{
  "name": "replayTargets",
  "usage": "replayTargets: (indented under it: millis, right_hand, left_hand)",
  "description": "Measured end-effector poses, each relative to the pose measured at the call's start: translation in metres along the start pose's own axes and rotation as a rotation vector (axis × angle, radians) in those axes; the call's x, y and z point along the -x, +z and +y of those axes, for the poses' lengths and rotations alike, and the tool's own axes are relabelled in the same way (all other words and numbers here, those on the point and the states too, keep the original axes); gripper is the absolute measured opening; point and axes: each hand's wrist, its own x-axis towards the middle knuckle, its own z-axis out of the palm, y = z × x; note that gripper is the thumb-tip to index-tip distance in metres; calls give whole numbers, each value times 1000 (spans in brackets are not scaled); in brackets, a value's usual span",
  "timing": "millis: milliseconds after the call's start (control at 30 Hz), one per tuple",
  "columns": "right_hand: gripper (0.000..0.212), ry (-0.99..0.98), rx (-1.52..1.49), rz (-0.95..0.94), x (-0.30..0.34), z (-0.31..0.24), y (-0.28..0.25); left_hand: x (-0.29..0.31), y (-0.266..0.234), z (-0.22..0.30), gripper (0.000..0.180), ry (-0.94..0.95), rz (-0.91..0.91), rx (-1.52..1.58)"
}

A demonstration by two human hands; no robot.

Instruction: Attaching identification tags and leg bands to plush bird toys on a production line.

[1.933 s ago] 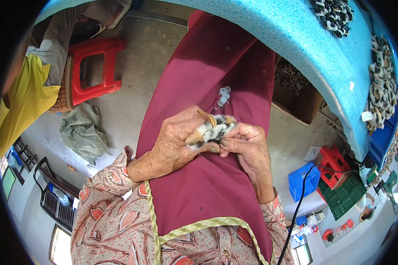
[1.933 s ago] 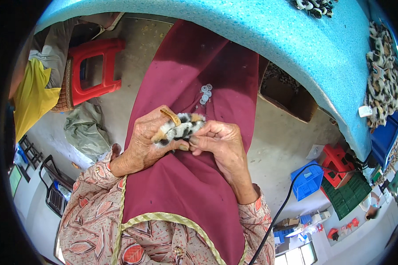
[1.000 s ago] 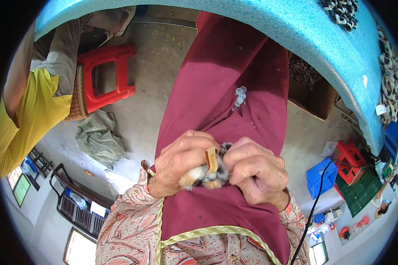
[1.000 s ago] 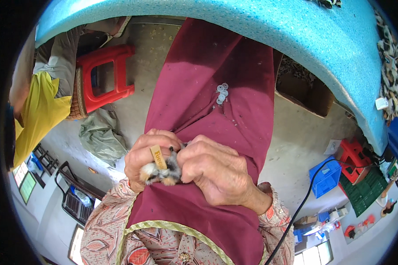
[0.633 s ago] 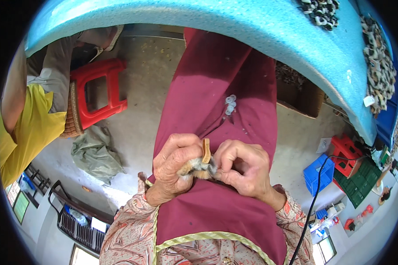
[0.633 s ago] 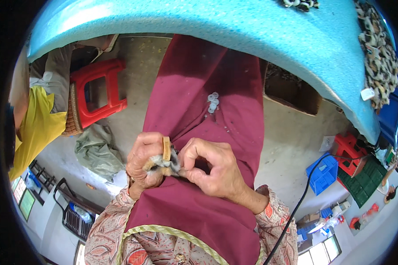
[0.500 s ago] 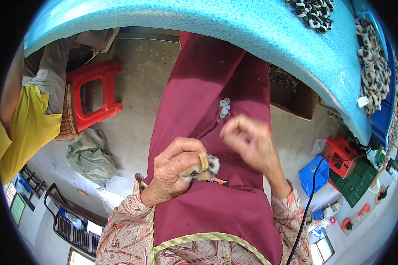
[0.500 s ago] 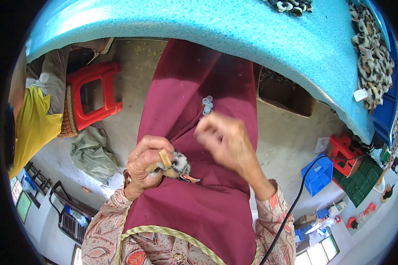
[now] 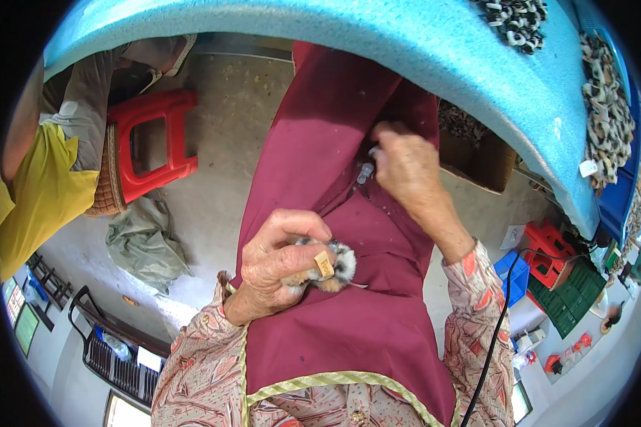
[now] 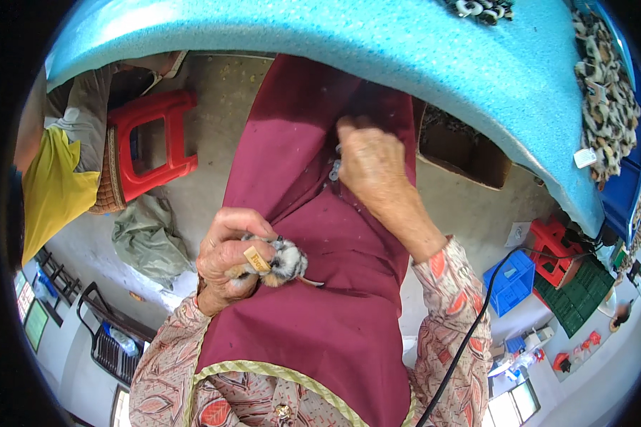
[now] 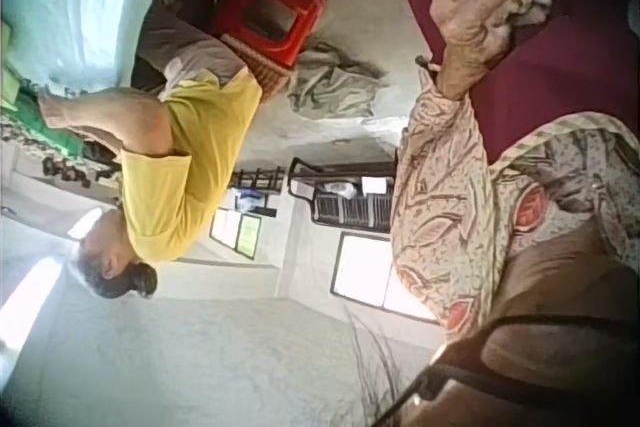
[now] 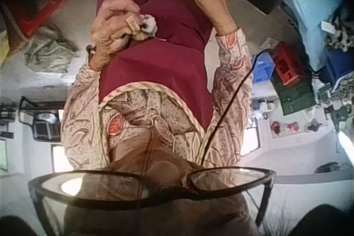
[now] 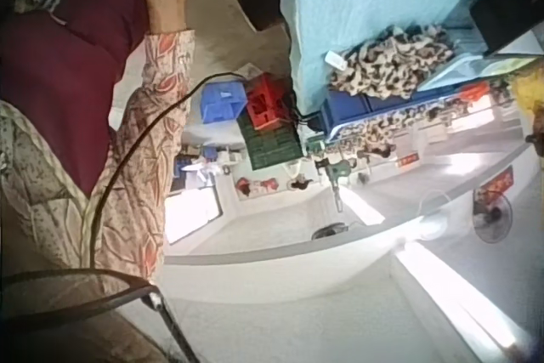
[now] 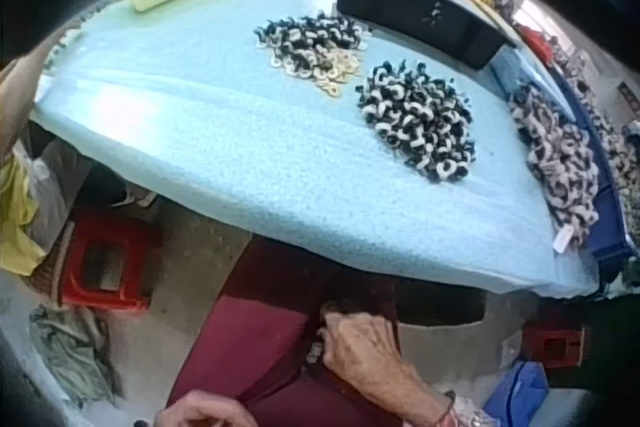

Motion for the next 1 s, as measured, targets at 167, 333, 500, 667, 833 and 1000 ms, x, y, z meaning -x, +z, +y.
replayTargets:
  millis: [167, 333, 500, 667, 833, 1000]
  right_hand:
    - [12, 77, -465, 5, 20, 1, -13]
    - [9, 52, -496, -2, 39, 3, -10]
    - [12, 209, -926, 36, 50, -22, -39]
    - [14, 111, -1104, -21, 59, -48, -53]
    - [15, -49, -1087, -40, 66, -48, -54]
    - [15, -34, -1204, -89, 68, -45, -52]
  left_hand:
    - [-2, -3, -8, 37, 41, -34, -23]
    - [-8, 5, -3, 36, 15, 11, -2]
    - [-7, 9, -9, 32, 23, -12, -5]
    - [-1, 1, -8, 28, -2, -68, -4]
    - [-2, 0, -5, 30, 24, -98, -66]
    - [-5, 1, -3, 29, 9, -91, -87]
